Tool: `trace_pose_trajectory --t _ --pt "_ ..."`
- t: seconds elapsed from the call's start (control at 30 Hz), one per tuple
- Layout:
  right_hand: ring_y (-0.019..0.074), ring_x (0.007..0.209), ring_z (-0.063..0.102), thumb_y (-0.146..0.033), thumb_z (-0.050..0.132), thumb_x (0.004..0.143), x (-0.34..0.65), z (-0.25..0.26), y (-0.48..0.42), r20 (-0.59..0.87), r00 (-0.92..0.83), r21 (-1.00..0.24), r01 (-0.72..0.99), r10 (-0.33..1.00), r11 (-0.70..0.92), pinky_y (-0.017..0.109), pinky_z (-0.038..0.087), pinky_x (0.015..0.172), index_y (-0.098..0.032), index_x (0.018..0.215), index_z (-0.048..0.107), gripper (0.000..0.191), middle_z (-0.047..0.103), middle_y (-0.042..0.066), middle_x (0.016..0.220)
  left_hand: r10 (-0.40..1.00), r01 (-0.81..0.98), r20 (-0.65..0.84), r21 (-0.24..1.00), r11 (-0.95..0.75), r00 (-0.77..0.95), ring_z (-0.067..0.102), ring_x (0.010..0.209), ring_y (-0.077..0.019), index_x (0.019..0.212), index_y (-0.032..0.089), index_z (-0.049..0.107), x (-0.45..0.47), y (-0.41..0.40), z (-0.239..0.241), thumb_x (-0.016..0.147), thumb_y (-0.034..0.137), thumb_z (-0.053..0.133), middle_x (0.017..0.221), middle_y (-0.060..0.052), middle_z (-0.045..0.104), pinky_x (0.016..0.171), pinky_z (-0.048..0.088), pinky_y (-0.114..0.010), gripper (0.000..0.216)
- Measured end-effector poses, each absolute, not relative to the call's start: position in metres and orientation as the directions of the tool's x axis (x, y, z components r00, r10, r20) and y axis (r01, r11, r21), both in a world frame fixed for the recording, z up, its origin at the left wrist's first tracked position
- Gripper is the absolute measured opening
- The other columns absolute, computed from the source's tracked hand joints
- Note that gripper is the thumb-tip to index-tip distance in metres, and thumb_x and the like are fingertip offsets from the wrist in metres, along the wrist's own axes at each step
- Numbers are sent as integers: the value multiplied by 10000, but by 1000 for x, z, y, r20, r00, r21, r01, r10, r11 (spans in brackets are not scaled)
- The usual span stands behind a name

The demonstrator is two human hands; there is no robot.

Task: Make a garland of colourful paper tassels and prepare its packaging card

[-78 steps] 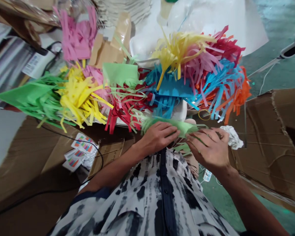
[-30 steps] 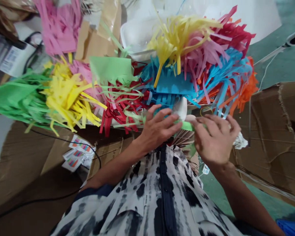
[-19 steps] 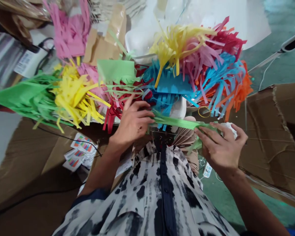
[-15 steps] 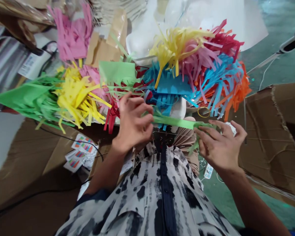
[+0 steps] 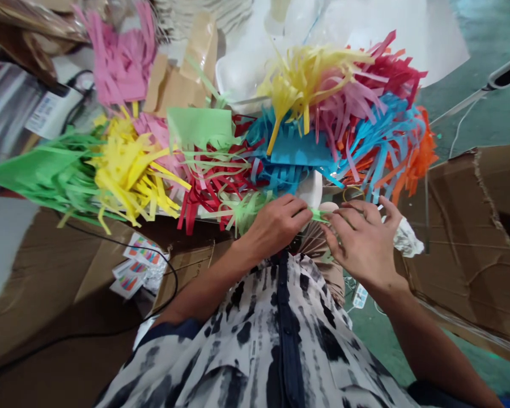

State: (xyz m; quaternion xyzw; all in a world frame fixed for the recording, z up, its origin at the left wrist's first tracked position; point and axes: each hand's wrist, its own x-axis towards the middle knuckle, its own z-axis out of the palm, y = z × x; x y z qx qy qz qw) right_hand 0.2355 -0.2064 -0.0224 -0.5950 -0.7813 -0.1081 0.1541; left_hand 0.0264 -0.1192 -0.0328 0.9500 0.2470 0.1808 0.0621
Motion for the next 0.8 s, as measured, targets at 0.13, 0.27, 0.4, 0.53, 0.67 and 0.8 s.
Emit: trace_pose_trajectory --t 0.13,0.27,0.4,0.53,0.67,0.8 --pt "283 1121 644 -315 612 1039 246 -28 -204 329 -190 -78 971 925 227 533 257 1174 -229 1014 720 139 795 29 1002 576 513 291 268 -815 764 623 956 -219 1007 181 713 22 -117 -33 1090 308 544 1037 -57 759 810 468 -371 228" --pt "286 1088 637 -341 603 1048 249 -27 -203 296 -99 -167 974 950 153 506 303 1102 -223 967 719 185 777 36 956 702 618 213 350 -704 679 613 976 -230 987 203 712 11 -113 -27 1076 363 582 1025 -47 765 826 421 -401 225" --pt "301 1068 623 -356 584 1045 243 -22 -199 235 -23 -201 977 972 72 486 311 1011 -218 936 700 211 764 49 923 766 647 148 449 -616 626 594 977 -227 973 214 706 8 -111 -22 1066 362 603 1020 -30 756 857 424 -390 203" --pt "321 1044 613 -373 602 1014 238 -17 -195 185 9 -159 987 983 21 482 305 942 -212 897 669 210 750 69 893 807 705 170 407 -581 566 585 926 -235 883 206 677 15 -113 -24 1010 317 670 916 -32 726 818 414 -386 170" --pt "330 1070 604 -335 620 998 232 -18 -197 248 3 -96 995 969 21 509 304 968 -216 939 685 148 746 83 945 811 744 272 325 -584 518 588 919 -251 955 199 683 22 -118 -31 983 305 694 946 -59 727 816 421 -404 110" --pt "279 1209 597 -195 614 1005 228 -26 -201 352 -158 -81 977 923 199 491 287 1059 -278 1080 728 160 796 26 1116 674 648 418 228 -727 609 610 1106 -257 1156 250 728 26 -124 -34 1038 221 617 1159 -60 767 953 426 -441 164"
